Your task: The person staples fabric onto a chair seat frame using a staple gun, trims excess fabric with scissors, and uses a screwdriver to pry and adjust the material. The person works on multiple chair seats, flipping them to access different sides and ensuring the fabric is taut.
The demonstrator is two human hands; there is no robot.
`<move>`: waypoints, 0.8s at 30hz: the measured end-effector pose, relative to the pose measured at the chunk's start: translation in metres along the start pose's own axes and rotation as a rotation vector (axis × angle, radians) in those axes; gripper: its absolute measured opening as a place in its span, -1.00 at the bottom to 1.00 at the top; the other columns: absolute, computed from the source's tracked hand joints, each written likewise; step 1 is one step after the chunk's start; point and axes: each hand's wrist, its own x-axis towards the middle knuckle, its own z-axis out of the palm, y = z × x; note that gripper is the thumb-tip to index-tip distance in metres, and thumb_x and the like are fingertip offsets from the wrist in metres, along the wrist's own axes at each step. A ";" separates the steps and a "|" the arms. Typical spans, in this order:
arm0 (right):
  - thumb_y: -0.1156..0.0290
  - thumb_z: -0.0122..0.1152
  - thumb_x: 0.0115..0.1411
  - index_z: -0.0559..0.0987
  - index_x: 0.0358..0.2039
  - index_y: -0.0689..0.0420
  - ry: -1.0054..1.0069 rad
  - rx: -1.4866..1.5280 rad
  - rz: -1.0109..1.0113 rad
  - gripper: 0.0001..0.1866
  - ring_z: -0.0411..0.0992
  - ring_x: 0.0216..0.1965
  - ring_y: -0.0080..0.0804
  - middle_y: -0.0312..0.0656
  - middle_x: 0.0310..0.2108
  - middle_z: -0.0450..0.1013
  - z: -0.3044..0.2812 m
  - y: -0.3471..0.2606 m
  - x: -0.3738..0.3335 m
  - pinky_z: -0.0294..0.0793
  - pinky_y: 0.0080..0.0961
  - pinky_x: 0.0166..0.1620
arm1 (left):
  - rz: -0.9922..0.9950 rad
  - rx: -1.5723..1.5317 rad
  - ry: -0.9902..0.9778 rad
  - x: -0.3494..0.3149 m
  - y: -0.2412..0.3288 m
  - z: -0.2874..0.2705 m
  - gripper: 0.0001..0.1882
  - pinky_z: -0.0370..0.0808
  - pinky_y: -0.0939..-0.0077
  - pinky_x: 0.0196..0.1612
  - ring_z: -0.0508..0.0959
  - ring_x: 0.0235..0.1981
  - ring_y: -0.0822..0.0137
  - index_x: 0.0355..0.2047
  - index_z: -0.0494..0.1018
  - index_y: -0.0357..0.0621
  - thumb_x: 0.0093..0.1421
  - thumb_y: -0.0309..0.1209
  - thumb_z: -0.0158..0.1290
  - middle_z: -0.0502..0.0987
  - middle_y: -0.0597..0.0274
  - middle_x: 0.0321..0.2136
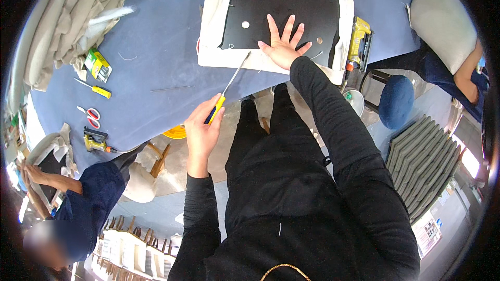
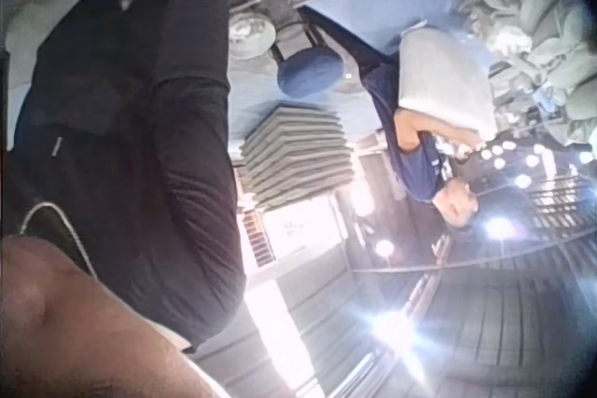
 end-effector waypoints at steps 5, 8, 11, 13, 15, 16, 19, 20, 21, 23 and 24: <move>-0.40 -0.05 0.50 -0.39 0.70 -0.56 -0.006 0.005 0.000 0.01 -0.99 0.56 0.48 0.15 0.62 -0.96 -0.001 -0.001 -0.001 -0.65 0.86 0.37 | 0.015 0.066 -0.032 0.010 0.011 -0.007 -0.65 0.66 0.31 0.14 0.79 0.04 0.07 0.13 0.74 -0.13 0.33 -0.49 0.35 0.78 -0.03 0.01; -0.42 -0.04 0.49 -0.38 0.70 -0.57 0.013 0.010 -0.013 0.02 -0.99 0.57 0.47 0.15 0.62 -0.94 0.002 0.004 0.000 -0.67 0.85 0.37 | -0.015 0.108 -0.093 0.017 0.021 -0.019 -0.63 0.65 0.35 0.18 0.79 0.08 0.12 0.15 0.73 -0.13 0.34 -0.49 0.35 0.78 -0.05 0.04; -0.41 -0.01 0.49 -0.37 0.70 -0.57 0.022 0.020 -0.018 0.02 -1.00 0.55 0.50 0.15 0.62 -0.96 0.004 0.004 0.001 -0.66 0.87 0.36 | -0.037 0.110 -0.131 0.025 0.028 -0.026 -0.65 0.67 0.34 0.14 0.80 0.05 0.07 0.13 0.73 -0.13 0.34 -0.48 0.35 0.78 -0.05 0.03; -0.41 -0.02 0.49 -0.38 0.70 -0.57 0.007 0.019 -0.016 0.02 -1.00 0.55 0.52 0.16 0.61 -0.96 0.003 0.003 0.000 -0.65 0.88 0.35 | -0.043 0.126 -0.147 0.030 0.034 -0.030 -0.67 0.69 0.31 0.09 0.80 0.01 0.02 0.10 0.75 -0.13 0.33 -0.48 0.35 0.78 -0.04 0.00; -0.41 -0.03 0.50 -0.38 0.70 -0.56 -0.003 0.016 -0.016 0.02 -1.00 0.54 0.53 0.16 0.61 -0.97 0.004 0.003 0.000 -0.64 0.89 0.34 | -0.048 0.169 -0.186 0.038 0.048 -0.037 -0.67 0.70 0.29 0.07 0.80 -0.01 -0.01 0.11 0.74 -0.13 0.33 -0.48 0.35 0.78 -0.06 -0.01; -0.40 -0.03 0.50 -0.39 0.70 -0.57 -0.006 0.015 -0.016 0.02 -1.00 0.54 0.55 0.17 0.61 -0.97 0.004 0.003 0.000 -0.63 0.91 0.34 | -0.052 0.190 -0.205 0.041 0.052 -0.039 -0.66 0.70 0.29 0.05 0.80 -0.02 -0.03 0.11 0.74 -0.13 0.33 -0.48 0.35 0.78 -0.07 -0.02; -0.37 -0.04 0.51 -0.39 0.70 -0.51 -0.056 0.018 -0.034 0.02 -1.01 0.53 0.56 0.19 0.60 -0.98 0.002 -0.001 -0.001 -0.63 0.93 0.31 | 0.013 0.251 -0.154 0.034 0.055 -0.032 -0.65 0.70 0.28 0.01 0.80 -0.06 -0.05 0.13 0.73 -0.12 0.33 -0.51 0.34 0.78 -0.07 -0.05; -0.35 -0.04 0.51 -0.39 0.71 -0.47 -0.081 0.014 -0.032 0.02 -1.02 0.53 0.56 0.20 0.59 -0.99 0.001 0.000 -0.004 -0.64 0.94 0.31 | 0.009 0.244 -0.127 0.028 0.055 -0.025 -0.65 0.70 0.29 0.00 0.80 -0.07 -0.05 0.13 0.73 -0.13 0.33 -0.51 0.33 0.78 -0.07 -0.07; -0.36 -0.04 0.50 -0.40 0.71 -0.46 -0.084 0.019 -0.029 0.03 -1.02 0.52 0.57 0.21 0.59 -1.00 0.000 0.000 -0.005 -0.64 0.95 0.30 | 0.005 0.238 -0.099 0.020 0.054 -0.017 -0.64 0.70 0.29 -0.01 0.80 -0.08 -0.04 0.13 0.73 -0.13 0.33 -0.52 0.33 0.78 -0.06 -0.08; -0.38 -0.03 0.49 -0.42 0.70 -0.45 -0.081 0.028 -0.028 0.06 -1.03 0.51 0.60 0.23 0.58 -1.00 -0.002 -0.001 -0.002 -0.65 0.96 0.28 | 0.028 0.215 -0.033 0.004 0.036 0.000 -0.66 0.70 0.31 0.01 0.80 -0.08 -0.03 0.11 0.73 -0.18 0.33 -0.55 0.32 0.78 -0.07 -0.10; -0.40 -0.03 0.48 -0.43 0.70 -0.45 -0.080 0.023 -0.040 0.07 -1.03 0.51 0.60 0.24 0.57 -1.01 -0.002 0.000 -0.001 -0.65 0.96 0.28 | 0.034 0.168 0.018 -0.005 0.019 0.014 -0.67 0.70 0.31 0.03 0.80 -0.06 -0.01 0.11 0.73 -0.21 0.33 -0.56 0.32 0.78 -0.07 -0.08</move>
